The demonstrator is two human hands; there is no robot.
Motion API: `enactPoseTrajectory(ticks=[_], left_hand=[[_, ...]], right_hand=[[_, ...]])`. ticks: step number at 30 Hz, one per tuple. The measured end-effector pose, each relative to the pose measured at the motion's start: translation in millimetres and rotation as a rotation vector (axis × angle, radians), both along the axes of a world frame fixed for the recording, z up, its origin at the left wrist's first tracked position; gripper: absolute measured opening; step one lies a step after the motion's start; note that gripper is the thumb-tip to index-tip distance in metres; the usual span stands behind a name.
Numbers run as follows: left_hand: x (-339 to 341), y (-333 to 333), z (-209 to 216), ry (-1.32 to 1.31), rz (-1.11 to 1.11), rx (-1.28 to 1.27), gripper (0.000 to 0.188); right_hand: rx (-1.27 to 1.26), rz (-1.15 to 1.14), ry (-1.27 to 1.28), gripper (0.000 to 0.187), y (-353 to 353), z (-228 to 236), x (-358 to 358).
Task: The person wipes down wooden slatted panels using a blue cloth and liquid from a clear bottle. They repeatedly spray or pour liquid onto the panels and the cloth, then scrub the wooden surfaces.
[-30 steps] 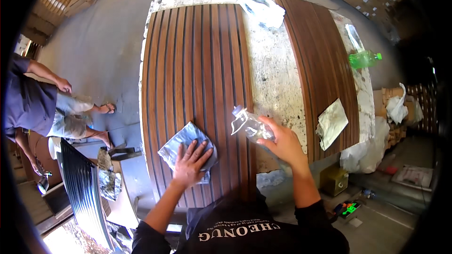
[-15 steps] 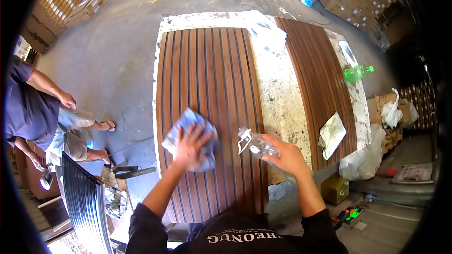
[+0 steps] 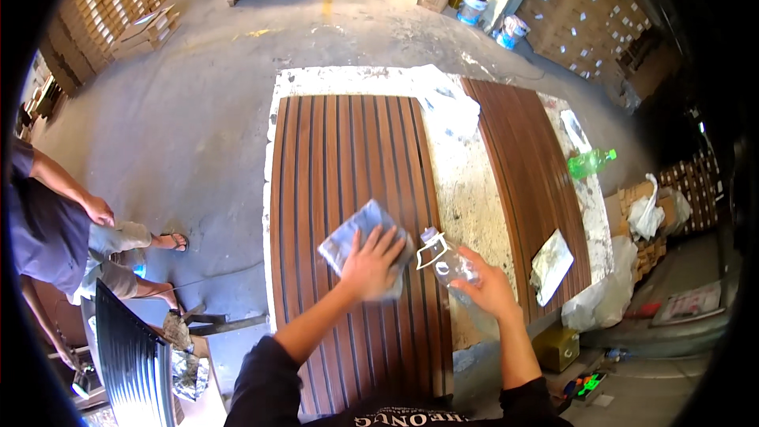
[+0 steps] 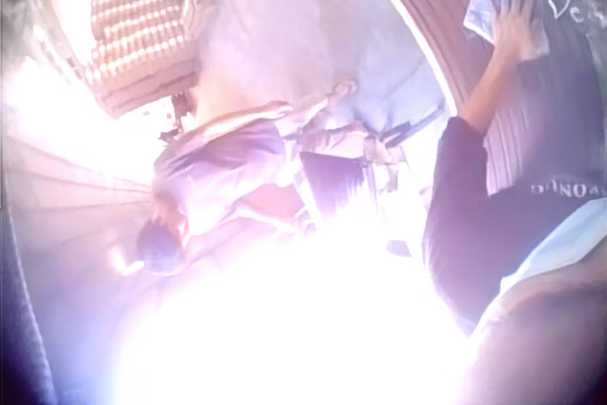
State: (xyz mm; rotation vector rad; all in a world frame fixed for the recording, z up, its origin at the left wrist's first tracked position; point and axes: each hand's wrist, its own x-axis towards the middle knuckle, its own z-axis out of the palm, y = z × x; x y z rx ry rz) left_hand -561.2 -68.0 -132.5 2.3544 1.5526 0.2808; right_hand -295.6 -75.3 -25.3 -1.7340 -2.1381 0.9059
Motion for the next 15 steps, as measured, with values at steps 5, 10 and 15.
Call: enactPoseTrajectory(ticks=[5,10,15], left_hand=[[-11.1,150.2,5.7,0.015,0.28,0.03,0.068],[-95.1,178.7,2.2,0.133,0.538,-0.036,0.064],[-119.6,58.4,-0.9,0.082,0.515,0.105,0.069]], right_hand=[[0.0,-0.003,0.081,0.07,12.8,4.7,-5.5],[-0.01,-0.009,0.02,0.068,23.1,4.0,-4.8],[0.021,0.161,0.004,0.066,54.5,10.3,-31.3]])
